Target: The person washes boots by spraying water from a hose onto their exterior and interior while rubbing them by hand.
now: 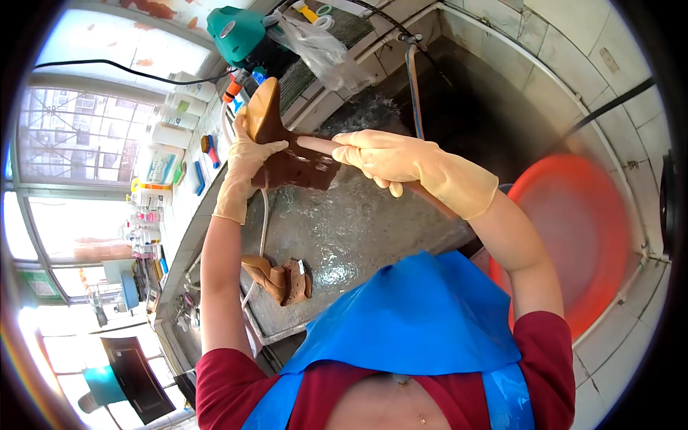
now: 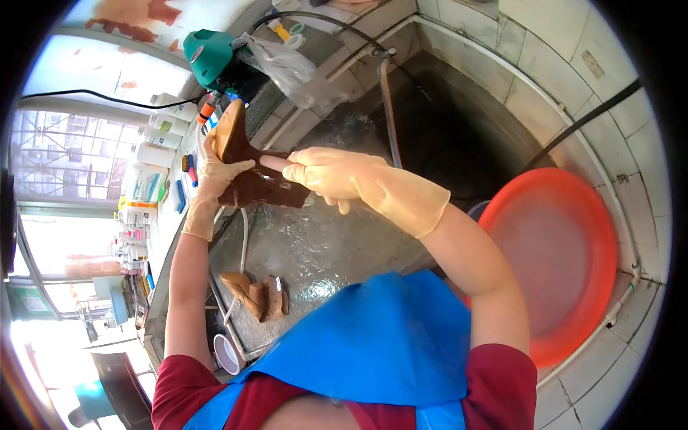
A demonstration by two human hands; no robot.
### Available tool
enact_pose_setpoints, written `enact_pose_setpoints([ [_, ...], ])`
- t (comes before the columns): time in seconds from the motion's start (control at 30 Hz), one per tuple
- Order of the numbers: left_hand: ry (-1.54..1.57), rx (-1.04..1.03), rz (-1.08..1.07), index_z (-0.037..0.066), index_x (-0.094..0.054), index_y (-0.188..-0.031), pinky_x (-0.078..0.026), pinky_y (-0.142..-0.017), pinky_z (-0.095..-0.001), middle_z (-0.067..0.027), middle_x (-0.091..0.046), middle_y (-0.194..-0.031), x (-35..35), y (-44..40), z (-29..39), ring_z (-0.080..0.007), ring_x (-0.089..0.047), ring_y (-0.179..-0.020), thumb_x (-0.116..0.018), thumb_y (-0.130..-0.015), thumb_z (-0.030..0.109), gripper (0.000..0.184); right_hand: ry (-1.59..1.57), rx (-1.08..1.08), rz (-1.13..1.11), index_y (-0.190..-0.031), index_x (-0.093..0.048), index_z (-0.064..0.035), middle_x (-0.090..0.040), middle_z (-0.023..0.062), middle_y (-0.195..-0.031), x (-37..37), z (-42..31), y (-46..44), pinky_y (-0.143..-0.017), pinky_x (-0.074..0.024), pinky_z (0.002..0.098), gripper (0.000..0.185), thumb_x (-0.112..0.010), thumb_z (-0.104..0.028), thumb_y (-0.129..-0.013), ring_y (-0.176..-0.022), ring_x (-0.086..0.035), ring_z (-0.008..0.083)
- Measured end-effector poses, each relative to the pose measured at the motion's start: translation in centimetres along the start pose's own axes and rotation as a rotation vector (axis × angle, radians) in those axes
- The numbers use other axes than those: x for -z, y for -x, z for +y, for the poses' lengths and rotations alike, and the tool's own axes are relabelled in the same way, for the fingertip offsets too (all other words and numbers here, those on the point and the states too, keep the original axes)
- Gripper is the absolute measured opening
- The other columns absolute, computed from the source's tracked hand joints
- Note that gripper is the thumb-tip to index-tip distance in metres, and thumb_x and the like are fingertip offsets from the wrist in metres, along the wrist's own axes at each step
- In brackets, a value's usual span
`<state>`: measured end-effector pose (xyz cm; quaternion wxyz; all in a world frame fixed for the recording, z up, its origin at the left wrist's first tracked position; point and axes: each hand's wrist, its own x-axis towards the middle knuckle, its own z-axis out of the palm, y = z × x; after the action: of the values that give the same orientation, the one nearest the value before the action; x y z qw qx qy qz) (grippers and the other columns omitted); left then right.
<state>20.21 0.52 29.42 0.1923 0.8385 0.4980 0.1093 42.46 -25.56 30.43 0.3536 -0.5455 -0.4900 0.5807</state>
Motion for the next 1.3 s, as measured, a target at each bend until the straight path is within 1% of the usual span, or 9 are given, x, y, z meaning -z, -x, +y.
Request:
enact_pose_setpoints([
  [0.37, -0.138, -0.137, 0.069, 0.02, -0.022, -0.157, -0.046, -0.109, -0.0405, -0.0217, -0.056, -0.145, 1.8, -0.1, 2.7, -0.0371, -0.058, -0.13, -0.093, -0.068, 0.033, 0.114, -0.079, -0.092, 0.097, -0.157, -0.035, -0.0066, -0.044, -0.0005, -0.069, 1.4, 3.6, 0.1, -0.044, -0.0422, 0.0268, 0.06, -0.045, -0.04, -0.108, -0.056, -0.047, 0.0092],
  [0.53, -0.241, 0.002, 0.119, 0.02, -0.023, -0.157, -0.047, -0.108, -0.0413, -0.0225, -0.058, -0.142, 4.5, 2.5, 4.0, -0.0397, -0.061, -0.126, -0.091, -0.07, 0.04, 0.112, -0.095, -0.123, 0.069, -0.158, -0.035, -0.0084, -0.045, -0.0016, -0.069, 0.5, 2.8, 0.4, -0.042, -0.039, 0.024, 0.063, -0.048, -0.042, -0.106, -0.055, -0.045, 0.0069],
  [0.6, -0.296, -0.108, 0.175, 0.02, -0.019, -0.157, -0.048, -0.105, -0.0456, -0.0228, -0.062, -0.136, 5.3, 3.1, 2.3, -0.0405, -0.06, -0.127, -0.09, -0.069, 0.046, 0.116, -0.057, -0.184, 0.125, -0.15, -0.047, -0.008, -0.049, 0.0016, -0.078, -0.3, 2.2, 0.5, -0.047, -0.0438, 0.0258, 0.059, -0.047, -0.046, -0.105, -0.061, -0.05, 0.0109],
  [0.77, -0.181, -0.104, 0.21, 0.019, -0.039, -0.152, -0.051, -0.101, -0.0455, -0.0228, -0.065, -0.131, 8.4, 8.5, 1.4, -0.0412, -0.063, -0.12, -0.086, -0.067, 0.052, 0.103, -0.046, -0.198, 0.058, -0.144, -0.059, -0.0249, -0.03, -0.0058, -0.055, -4.1, 0.2, -0.3, -0.038, -0.0263, 0.0251, 0.049, -0.046, -0.049, -0.104, -0.04, -0.03, 0.0067],
  [0.9, 0.072, -0.086, 0.229, 0.02, -0.041, -0.148, -0.052, -0.098, -0.0447, -0.0241, -0.068, -0.119, 9.3, 11.7, -2.3, -0.0426, -0.065, -0.114, -0.088, -0.063, 0.034, 0.098, 0.119, -0.198, 0.085, -0.147, -0.053, -0.0168, -0.036, -0.0055, -0.055, -7.7, 0.6, -1.5, -0.036, -0.031, 0.0237, 0.05, -0.048, -0.045, -0.106, -0.039, -0.034, 0.0065],
  [0.97, 0.092, -0.023, 0.23, 0.022, -0.04, -0.149, -0.049, -0.102, -0.0451, -0.022, -0.065, -0.126, 10.4, 14.0, -2.9, -0.0418, -0.06, -0.122, -0.088, -0.063, 0.032, 0.1, 0.146, -0.194, 0.059, -0.149, -0.051, -0.016, -0.037, -0.005, -0.056, -8.7, 2.4, -2.6, -0.036, -0.033, 0.0237, 0.05, -0.048, -0.043, -0.106, -0.04, -0.036, 0.0065],
  [1.17, 0.109, -0.018, 0.206, 0.016, -0.039, -0.149, -0.05, -0.102, -0.042, -0.0211, -0.065, -0.129, 13.3, 16.5, -9.5, -0.0385, -0.062, -0.121, -0.093, -0.059, 0.037, 0.107, 0.154, -0.24, 0.106, -0.156, -0.04, -0.0132, -0.042, -0.0038, -0.06, -13.5, 2.3, -4.2, -0.037, -0.0369, 0.0243, 0.056, -0.048, -0.039, -0.108, -0.042, -0.041, 0.0074],
  [1.23, 0.048, -0.075, 0.252, 0.02, -0.04, -0.149, -0.052, -0.1, -0.0426, -0.0225, -0.066, -0.126, 14.3, 16.0, -13.1, -0.0405, -0.064, -0.117, -0.09, -0.062, 0.041, 0.103, 0.139, -0.273, 0.14, -0.158, -0.037, -0.012, -0.042, -0.0033, -0.06, -14.9, 2.2, -5.3, -0.037, -0.0385, 0.0246, 0.058, -0.047, -0.038, -0.108, -0.043, -0.042, 0.0074],
  [1.3, 0.085, 0.036, 0.215, 0.018, -0.036, -0.152, -0.051, -0.101, -0.0425, -0.0247, -0.065, -0.125, 17.5, 19.1, -14.7, -0.0415, -0.063, -0.118, -0.088, -0.065, 0.044, 0.105, 0.158, -0.283, 0.151, -0.159, -0.035, -0.012, -0.042, -0.0032, -0.061, -16.4, 2.3, -6.0, -0.037, -0.0389, 0.0245, 0.059, -0.047, -0.038, -0.108, -0.043, -0.042, 0.0073],
])
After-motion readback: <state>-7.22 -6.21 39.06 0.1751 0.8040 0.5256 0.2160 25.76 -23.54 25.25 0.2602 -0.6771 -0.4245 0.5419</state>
